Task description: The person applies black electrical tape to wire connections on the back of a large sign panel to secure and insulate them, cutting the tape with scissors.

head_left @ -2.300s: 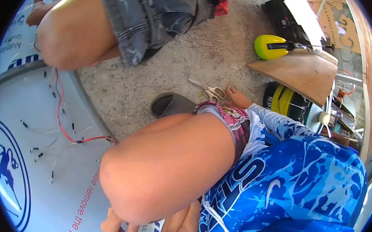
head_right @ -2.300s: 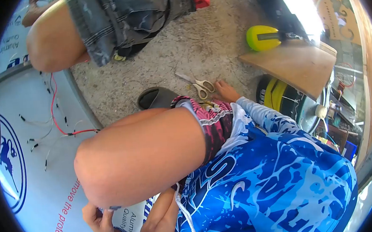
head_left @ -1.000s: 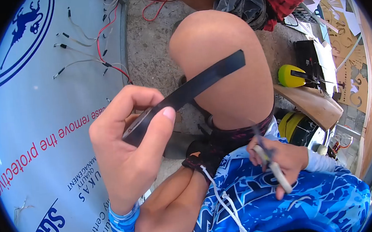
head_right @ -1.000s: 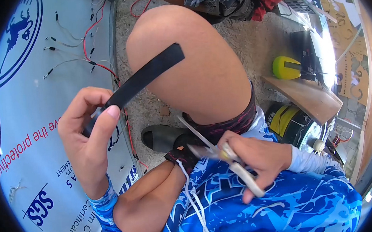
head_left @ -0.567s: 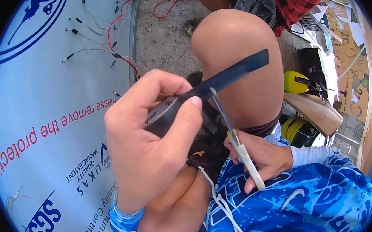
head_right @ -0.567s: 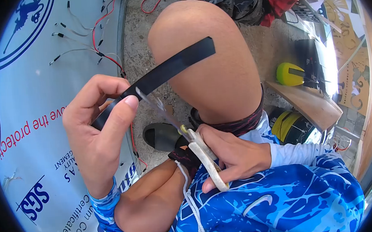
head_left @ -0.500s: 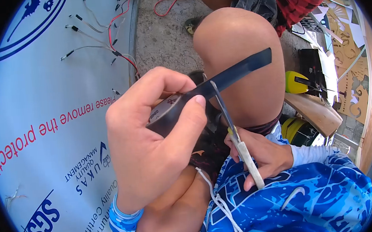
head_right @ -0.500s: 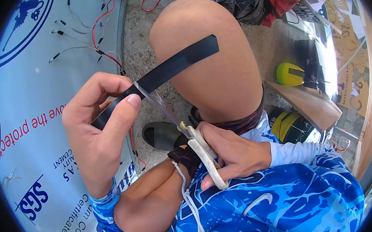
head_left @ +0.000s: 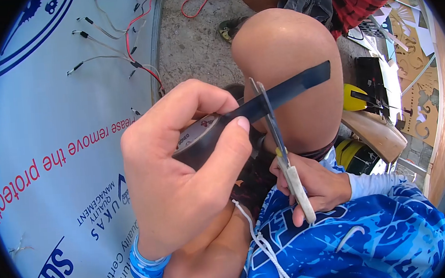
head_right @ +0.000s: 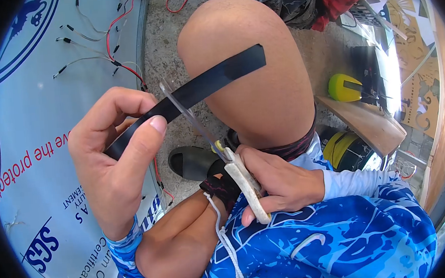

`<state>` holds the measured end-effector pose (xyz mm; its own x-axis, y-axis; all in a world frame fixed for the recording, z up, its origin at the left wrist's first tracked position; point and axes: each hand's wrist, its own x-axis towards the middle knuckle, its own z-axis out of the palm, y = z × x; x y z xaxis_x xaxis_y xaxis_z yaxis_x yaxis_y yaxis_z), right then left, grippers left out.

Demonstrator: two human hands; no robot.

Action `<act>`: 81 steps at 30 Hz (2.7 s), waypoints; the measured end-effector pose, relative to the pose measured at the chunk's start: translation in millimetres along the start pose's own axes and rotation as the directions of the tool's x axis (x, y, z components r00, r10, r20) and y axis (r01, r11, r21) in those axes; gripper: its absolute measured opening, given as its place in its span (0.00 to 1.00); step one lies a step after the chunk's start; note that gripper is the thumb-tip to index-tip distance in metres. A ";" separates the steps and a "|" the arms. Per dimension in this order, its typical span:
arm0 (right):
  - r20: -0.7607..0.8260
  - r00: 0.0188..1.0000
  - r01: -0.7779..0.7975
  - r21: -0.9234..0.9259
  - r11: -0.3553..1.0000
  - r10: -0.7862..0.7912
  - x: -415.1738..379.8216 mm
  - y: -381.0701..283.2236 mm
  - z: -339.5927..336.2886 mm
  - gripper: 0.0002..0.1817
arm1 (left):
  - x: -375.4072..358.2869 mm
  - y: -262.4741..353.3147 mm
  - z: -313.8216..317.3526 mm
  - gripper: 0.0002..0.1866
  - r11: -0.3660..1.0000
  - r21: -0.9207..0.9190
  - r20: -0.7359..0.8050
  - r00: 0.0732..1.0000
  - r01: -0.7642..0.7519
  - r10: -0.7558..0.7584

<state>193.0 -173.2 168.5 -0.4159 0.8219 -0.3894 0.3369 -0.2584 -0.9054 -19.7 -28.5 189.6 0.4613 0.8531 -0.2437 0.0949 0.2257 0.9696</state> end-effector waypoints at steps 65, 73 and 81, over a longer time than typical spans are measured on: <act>-0.487 0.873 -0.143 -0.261 0.955 -0.003 46.7 -75.8 -131.9 0.24 | 61.1 64.7 32.6 0.21 0.831 0.389 0.492 0.852 -0.398 0.178; -0.478 0.875 -0.159 -0.428 0.890 -0.074 32.5 -76.4 -149.8 0.25 | 54.9 56.9 48.5 0.28 0.988 0.152 0.424 0.905 -0.027 -0.041; -0.506 0.863 -0.170 -0.323 0.931 -0.018 28.0 -79.4 -146.7 0.25 | 54.0 39.7 40.2 0.24 0.984 -0.017 0.320 0.932 -0.176 0.172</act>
<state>278.5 -55.2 254.4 0.0625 0.9702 -0.2342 0.6573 -0.2166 -0.7218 44.5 7.6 215.9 0.7286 0.6829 -0.0527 -0.0030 0.0801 0.9968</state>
